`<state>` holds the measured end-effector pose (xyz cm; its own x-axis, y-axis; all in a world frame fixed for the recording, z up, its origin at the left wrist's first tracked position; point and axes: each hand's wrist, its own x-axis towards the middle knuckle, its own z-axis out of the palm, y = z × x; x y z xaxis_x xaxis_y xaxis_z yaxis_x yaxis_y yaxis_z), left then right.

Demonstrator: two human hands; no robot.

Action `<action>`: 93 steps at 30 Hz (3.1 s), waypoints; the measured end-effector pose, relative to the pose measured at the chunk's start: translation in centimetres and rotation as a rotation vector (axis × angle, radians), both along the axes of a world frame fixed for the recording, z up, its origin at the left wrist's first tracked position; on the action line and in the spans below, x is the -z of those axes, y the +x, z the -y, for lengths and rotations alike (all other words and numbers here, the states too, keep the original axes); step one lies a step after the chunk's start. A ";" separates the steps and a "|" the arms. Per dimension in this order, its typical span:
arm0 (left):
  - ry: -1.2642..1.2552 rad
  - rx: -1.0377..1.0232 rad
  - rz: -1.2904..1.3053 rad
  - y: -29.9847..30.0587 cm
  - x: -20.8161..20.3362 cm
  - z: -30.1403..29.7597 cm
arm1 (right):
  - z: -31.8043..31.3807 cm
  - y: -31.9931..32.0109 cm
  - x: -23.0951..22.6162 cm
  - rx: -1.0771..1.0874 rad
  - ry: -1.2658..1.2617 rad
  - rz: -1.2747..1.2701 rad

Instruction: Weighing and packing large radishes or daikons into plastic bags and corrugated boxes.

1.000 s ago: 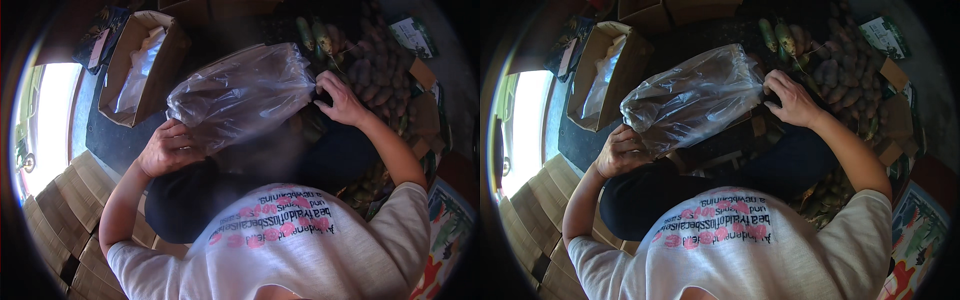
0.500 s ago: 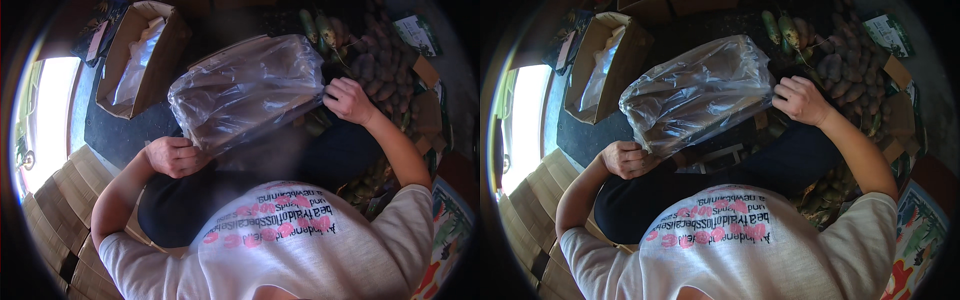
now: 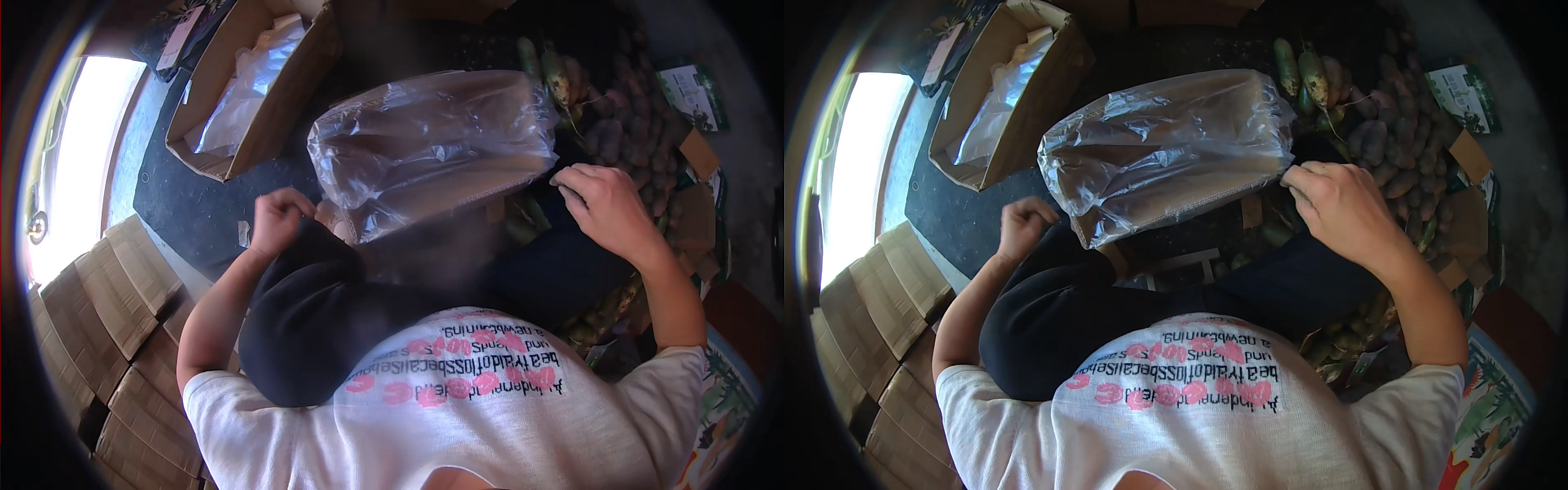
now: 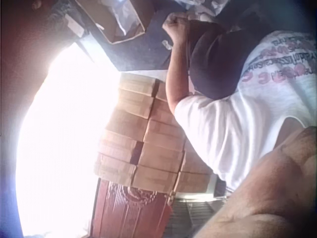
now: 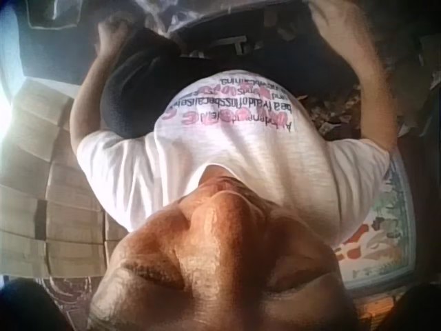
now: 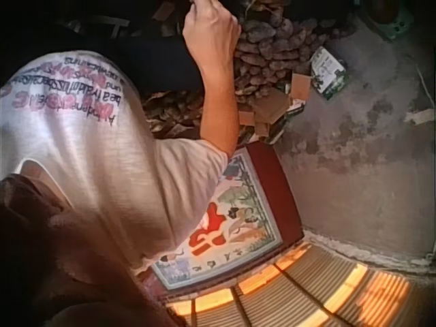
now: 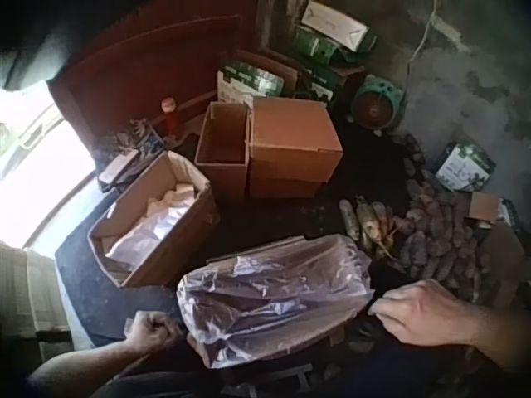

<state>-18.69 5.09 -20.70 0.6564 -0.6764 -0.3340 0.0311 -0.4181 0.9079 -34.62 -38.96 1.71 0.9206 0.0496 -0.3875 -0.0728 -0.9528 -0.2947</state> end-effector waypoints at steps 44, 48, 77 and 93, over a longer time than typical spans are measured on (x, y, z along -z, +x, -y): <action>0.226 0.450 0.482 7.3 -9.4 18.4 | 1.2 1.4 8.4 -0.331 0.299 0.134; 0.289 0.444 0.481 6.7 -9.7 18.6 | 1.8 -0.8 8.8 -0.399 0.270 0.490; 0.411 0.446 0.543 5.1 -9.6 19.6 | 9.0 -1.7 13.8 1.492 1.400 0.923; 0.416 0.576 0.600 6.9 -6.5 21.3 | 20.2 -53.1 8.6 1.922 0.481 0.677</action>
<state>-11.81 -16.25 -14.18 0.3975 -0.8539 -0.3361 -0.7088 -0.5183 0.4785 -87.77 -59.17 -6.89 -0.1223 -0.9469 -0.2975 -0.4456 0.3202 -0.8360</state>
